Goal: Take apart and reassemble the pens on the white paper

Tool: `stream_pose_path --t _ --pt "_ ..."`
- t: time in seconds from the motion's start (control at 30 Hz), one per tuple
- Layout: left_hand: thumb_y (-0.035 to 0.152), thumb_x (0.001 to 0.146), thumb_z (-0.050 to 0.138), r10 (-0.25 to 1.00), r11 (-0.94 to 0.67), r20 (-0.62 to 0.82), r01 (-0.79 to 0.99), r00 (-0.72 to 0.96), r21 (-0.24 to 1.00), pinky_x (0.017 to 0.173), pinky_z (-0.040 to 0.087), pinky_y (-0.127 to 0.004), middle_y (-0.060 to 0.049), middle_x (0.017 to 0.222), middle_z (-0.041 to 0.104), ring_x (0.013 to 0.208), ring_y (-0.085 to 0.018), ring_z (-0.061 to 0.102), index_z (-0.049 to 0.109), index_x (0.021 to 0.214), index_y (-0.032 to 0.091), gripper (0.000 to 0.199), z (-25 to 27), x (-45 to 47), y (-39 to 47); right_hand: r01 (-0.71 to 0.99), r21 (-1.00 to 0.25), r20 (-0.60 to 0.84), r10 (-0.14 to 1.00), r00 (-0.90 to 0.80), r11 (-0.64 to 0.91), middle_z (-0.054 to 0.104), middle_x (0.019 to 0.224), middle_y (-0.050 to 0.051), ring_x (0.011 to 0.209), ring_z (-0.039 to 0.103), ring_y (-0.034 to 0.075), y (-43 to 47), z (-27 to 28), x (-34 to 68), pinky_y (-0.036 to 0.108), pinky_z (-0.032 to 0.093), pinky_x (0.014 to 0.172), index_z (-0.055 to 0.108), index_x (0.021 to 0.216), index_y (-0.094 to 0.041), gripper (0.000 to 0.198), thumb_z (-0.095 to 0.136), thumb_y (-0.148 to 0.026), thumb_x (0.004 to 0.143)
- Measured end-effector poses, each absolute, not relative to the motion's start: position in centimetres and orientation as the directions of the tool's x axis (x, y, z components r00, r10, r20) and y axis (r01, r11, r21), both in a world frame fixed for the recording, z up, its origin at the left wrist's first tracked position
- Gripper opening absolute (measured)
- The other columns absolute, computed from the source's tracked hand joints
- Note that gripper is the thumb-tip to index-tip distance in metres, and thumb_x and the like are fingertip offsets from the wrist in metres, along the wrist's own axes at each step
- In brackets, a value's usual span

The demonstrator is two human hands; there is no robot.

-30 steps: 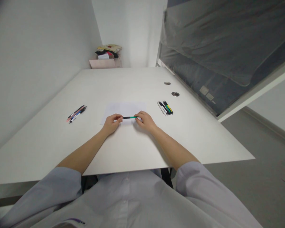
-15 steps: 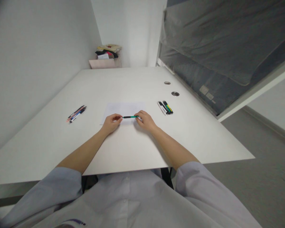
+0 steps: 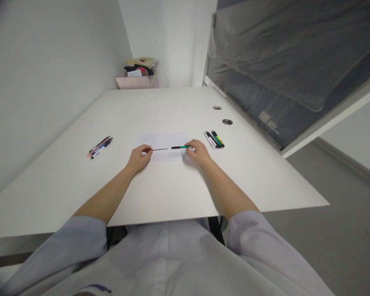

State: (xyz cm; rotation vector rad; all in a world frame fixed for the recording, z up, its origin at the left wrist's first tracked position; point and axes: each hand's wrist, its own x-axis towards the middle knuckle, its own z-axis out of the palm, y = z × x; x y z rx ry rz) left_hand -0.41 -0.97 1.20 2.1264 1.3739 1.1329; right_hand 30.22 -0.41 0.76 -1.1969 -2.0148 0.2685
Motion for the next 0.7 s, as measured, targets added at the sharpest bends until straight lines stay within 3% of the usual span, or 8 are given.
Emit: stream_pose_path --t 0.17,0.4,0.7 --pt "0.024 0.082 0.055 0.900 -0.413 0.397 0.642 0.178 0.646 0.081 0.052 -0.032 -0.005 0.086 0.072 0.079 -0.018 0.065 0.067 0.086 0.018 0.014 0.9 -0.9 -0.7 0.733 -0.586 0.456 0.888 -0.053 0.345 0.070 0.091 0.008 0.082 0.061 0.022 0.3 0.0 31.4 0.036 0.049 0.078 0.075 0.098 -0.018 0.030 0.050 -0.023 0.082" --pt "0.021 0.083 0.054 0.877 -0.467 0.383 0.698 0.290 0.543 0.084 0.052 -0.034 -0.006 0.092 0.073 0.083 -0.020 0.066 0.068 0.088 0.018 0.015 0.9 0.4 -1.2 0.853 -0.406 0.342 0.920 -0.189 0.326 0.073 0.108 0.011 0.100 0.061 0.026 0.5 -0.4 28.1 0.038 0.044 0.094 0.075 0.111 -0.018 0.032 0.051 -0.022 0.089" --pt "0.023 0.085 0.053 0.861 -0.500 0.367 0.717 0.352 0.485 0.086 0.053 -0.036 -0.007 0.092 0.073 0.083 -0.021 0.067 0.069 0.089 0.018 0.018 1.0 1.1 -1.2 0.914 -0.322 0.261 0.951 -0.167 0.249 0.070 0.111 0.011 0.105 0.057 0.028 0.1 0.1 27.3 0.037 0.042 0.092 0.077 0.110 -0.021 0.031 0.054 -0.022 0.090"
